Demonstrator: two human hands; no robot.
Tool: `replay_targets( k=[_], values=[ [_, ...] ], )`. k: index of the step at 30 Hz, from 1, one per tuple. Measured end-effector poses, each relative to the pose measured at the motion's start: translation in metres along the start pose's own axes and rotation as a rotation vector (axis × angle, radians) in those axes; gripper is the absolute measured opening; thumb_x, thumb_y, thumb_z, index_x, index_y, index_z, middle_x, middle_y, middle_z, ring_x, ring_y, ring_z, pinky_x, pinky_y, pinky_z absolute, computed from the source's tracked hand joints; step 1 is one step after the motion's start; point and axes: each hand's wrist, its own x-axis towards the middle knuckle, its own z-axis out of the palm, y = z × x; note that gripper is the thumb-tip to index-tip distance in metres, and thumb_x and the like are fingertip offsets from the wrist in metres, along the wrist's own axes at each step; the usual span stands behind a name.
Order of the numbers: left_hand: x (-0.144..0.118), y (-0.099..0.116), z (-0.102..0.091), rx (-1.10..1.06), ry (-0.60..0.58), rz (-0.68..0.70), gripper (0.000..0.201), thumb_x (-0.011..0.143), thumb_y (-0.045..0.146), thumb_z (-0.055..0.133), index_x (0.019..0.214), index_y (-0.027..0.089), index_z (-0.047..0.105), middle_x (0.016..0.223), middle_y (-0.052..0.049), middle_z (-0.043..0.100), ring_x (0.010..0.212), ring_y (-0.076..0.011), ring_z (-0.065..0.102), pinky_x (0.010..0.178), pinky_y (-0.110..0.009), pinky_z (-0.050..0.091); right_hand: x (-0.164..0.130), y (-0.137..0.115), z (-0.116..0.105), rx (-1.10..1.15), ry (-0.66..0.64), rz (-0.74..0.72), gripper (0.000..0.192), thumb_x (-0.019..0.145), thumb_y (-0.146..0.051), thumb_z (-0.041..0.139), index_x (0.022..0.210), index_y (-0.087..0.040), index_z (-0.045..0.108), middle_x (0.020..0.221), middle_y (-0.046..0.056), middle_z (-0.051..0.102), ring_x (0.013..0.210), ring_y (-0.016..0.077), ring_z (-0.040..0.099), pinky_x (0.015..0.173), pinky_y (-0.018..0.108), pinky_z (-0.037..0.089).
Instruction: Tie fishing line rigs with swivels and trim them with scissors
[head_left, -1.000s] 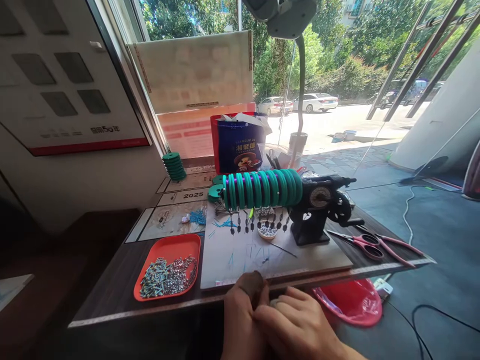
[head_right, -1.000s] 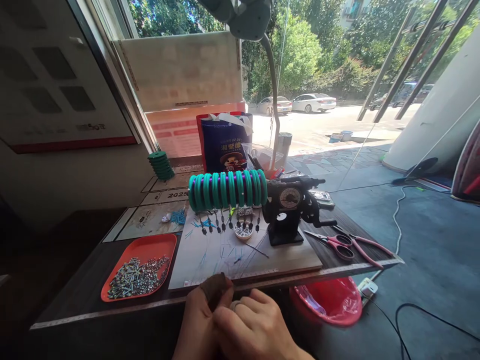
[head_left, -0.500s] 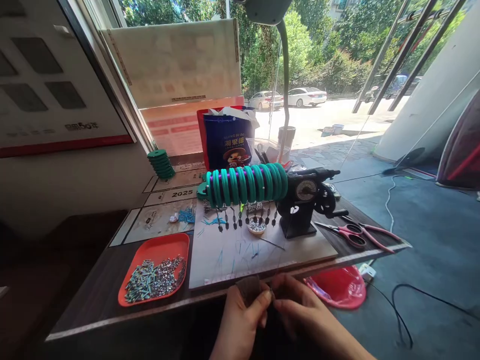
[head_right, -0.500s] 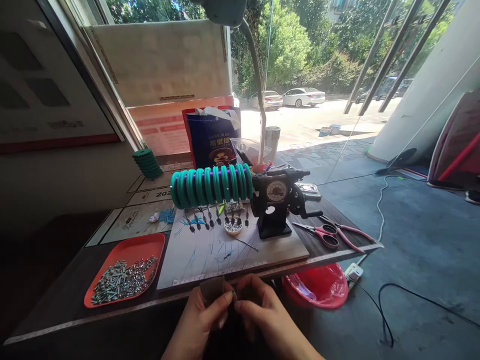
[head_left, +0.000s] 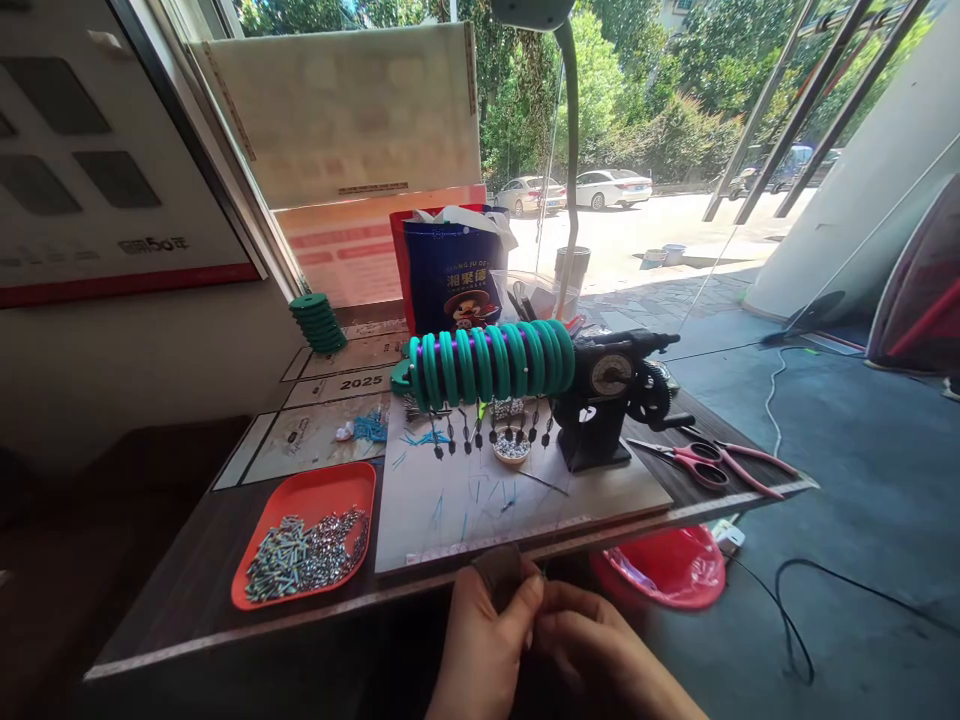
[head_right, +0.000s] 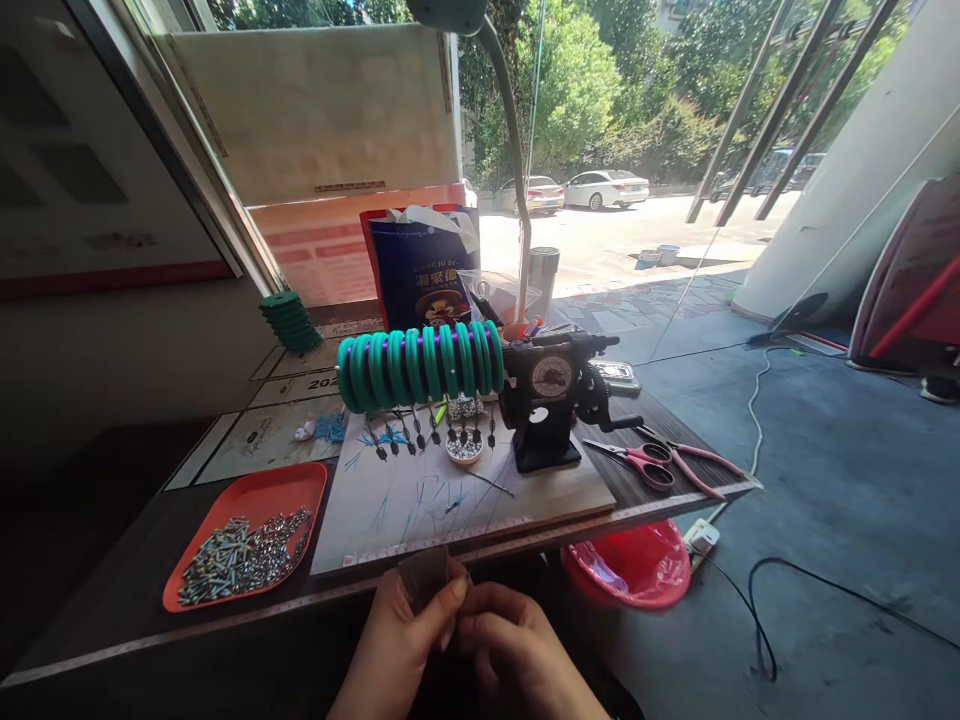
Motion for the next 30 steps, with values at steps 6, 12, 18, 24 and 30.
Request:
replay_targets(
  k=[6, 12, 18, 24, 30],
  values=[
    [0.0, 0.003, -0.001, 0.021, -0.059, -0.003, 0.03, 0.067, 0.042, 0.063, 0.07, 0.014, 0.055, 0.046, 0.007, 0.037, 0.043, -0.005, 0.03, 0.044, -0.018, 0.024, -0.018, -0.048, 0.004, -0.946, 0.265, -0.609, 0.013, 0.076, -0.029, 0.057, 0.074, -0.017, 0.058, 0.068, 0.003, 0.059, 0.06, 0.0124, 0.053, 0.054, 0.021, 0.039],
    [0.001, 0.01, -0.001, 0.08, -0.024, 0.082, 0.026, 0.069, 0.039, 0.063, 0.065, 0.014, 0.058, 0.054, 0.003, 0.045, 0.052, -0.008, 0.036, 0.05, -0.019, 0.031, -0.01, -0.104, 0.022, -1.573, -0.172, -0.444, 0.016, 0.083, -0.015, 0.049, 0.087, -0.018, 0.065, 0.08, 0.004, 0.068, 0.071, 0.0141, 0.063, 0.065, 0.02, 0.043],
    [0.001, 0.011, -0.002, 0.06, -0.079, 0.076, 0.023, 0.07, 0.036, 0.062, 0.063, 0.015, 0.059, 0.054, 0.003, 0.046, 0.053, -0.0081, 0.037, 0.061, -0.02, 0.038, 0.003, -0.111, 0.025, -1.681, -0.201, -0.404, 0.013, 0.079, -0.013, 0.054, 0.078, -0.016, 0.067, 0.066, 0.002, 0.066, 0.057, 0.0109, 0.059, 0.055, 0.017, 0.04],
    [0.001, 0.009, 0.0, 0.081, -0.013, 0.032, 0.025, 0.069, 0.038, 0.064, 0.076, 0.014, 0.062, 0.069, -0.002, 0.061, 0.069, -0.0147, 0.053, 0.068, -0.023, 0.042, 0.004, -0.111, 0.021, -1.662, -0.238, -0.471, 0.014, 0.079, -0.018, 0.055, 0.071, -0.015, 0.066, 0.058, 0.0, 0.062, 0.05, 0.0094, 0.053, 0.05, 0.017, 0.036],
    [0.001, 0.009, 0.0, 0.085, 0.004, 0.012, 0.026, 0.068, 0.037, 0.065, 0.077, 0.012, 0.063, 0.08, -0.008, 0.067, 0.081, -0.0219, 0.06, 0.075, -0.029, 0.044, 0.004, -0.108, 0.025, -1.855, -0.17, -0.496, 0.011, 0.075, -0.014, 0.058, 0.068, -0.016, 0.066, 0.053, 0.001, 0.061, 0.047, 0.0121, 0.054, 0.046, 0.021, 0.032]
  ],
)
